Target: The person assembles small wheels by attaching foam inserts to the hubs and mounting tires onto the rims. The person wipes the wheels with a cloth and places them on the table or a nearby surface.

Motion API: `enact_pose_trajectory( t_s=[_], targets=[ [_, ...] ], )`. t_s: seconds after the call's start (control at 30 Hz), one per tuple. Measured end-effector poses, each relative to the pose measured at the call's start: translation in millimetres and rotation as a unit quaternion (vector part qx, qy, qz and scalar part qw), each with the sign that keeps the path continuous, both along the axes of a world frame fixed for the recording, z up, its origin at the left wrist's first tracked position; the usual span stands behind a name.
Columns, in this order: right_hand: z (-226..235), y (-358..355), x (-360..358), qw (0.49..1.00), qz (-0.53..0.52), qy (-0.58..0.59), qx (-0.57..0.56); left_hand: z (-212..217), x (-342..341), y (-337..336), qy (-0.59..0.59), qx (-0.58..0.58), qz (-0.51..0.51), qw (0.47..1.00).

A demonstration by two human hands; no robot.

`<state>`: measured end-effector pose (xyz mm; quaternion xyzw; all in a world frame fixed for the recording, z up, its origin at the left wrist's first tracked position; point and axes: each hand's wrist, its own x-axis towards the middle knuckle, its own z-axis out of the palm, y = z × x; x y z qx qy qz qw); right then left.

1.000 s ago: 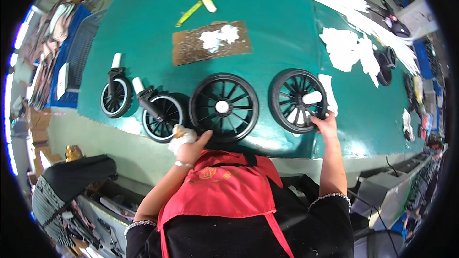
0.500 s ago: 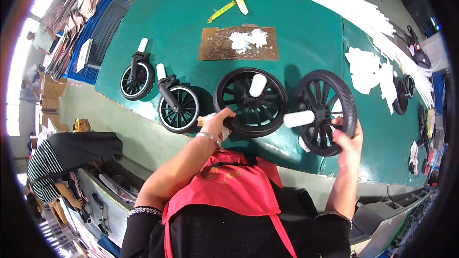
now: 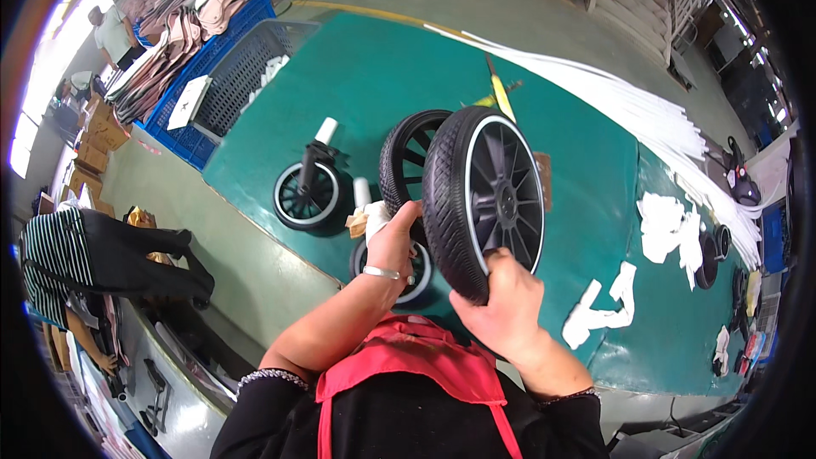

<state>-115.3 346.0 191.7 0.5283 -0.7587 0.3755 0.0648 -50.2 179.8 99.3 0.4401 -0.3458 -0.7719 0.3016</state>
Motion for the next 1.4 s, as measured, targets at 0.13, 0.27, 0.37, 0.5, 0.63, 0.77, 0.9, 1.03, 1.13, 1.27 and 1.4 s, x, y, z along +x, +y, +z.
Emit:
enact_pose_trajectory(
  t_s=[0.13, 0.27, 0.37, 0.5, 0.63, 0.77, 0.9, 1.03, 1.13, 1.27, 1.4],
  targets=[
    [4, -87, 39, 1.000, -0.007, -0.007, 0.024, 5, 36, -78, 0.055, -0.048, 0.017, 0.997],
    [5, -192, 77, 0.996, -0.024, -0.047, 0.073, 5, 72, -157, 0.136, -0.096, 0.019, 0.986],
    [13, -262, 100, 0.988, -0.015, -0.099, 0.119, 3, 95, -223, 0.172, -0.099, -0.018, 0.980],
    [-2, -326, 121, 0.989, 0.064, -0.008, 0.133, -28, 117, -293, 0.217, -0.048, -0.038, 0.974],
    [-4, -382, 106, 0.989, 0.066, -0.082, 0.108, -46, 123, -336, 0.259, 0.021, -0.095, 0.961],
    [-17, -425, 110, 0.972, 0.152, 0.001, 0.179, -105, 126, -371, 0.407, 0.148, -0.055, 0.899],
    [-35, -474, 119, 0.963, 0.149, 0.011, 0.223, -133, 131, -407, 0.417, 0.084, -0.067, 0.902],
    [-70, -528, 103, 0.968, 0.137, 0.000, 0.212, -182, 112, -469, 0.448, 0.051, -0.181, 0.874],
    [-112, -550, 74, 0.967, 0.112, 0.018, 0.226, -136, 77, -475, 0.175, 0.153, -0.105, 0.967],
    [-125, -583, 45, 0.968, 0.093, 0.015, 0.232, -159, 47, -535, 0.058, 0.158, -0.083, 0.982],
    [-134, -610, 10, 0.968, 0.086, -0.001, 0.237, -155, 40, -555, 0.145, 0.161, -0.122, 0.969]
  ],
)
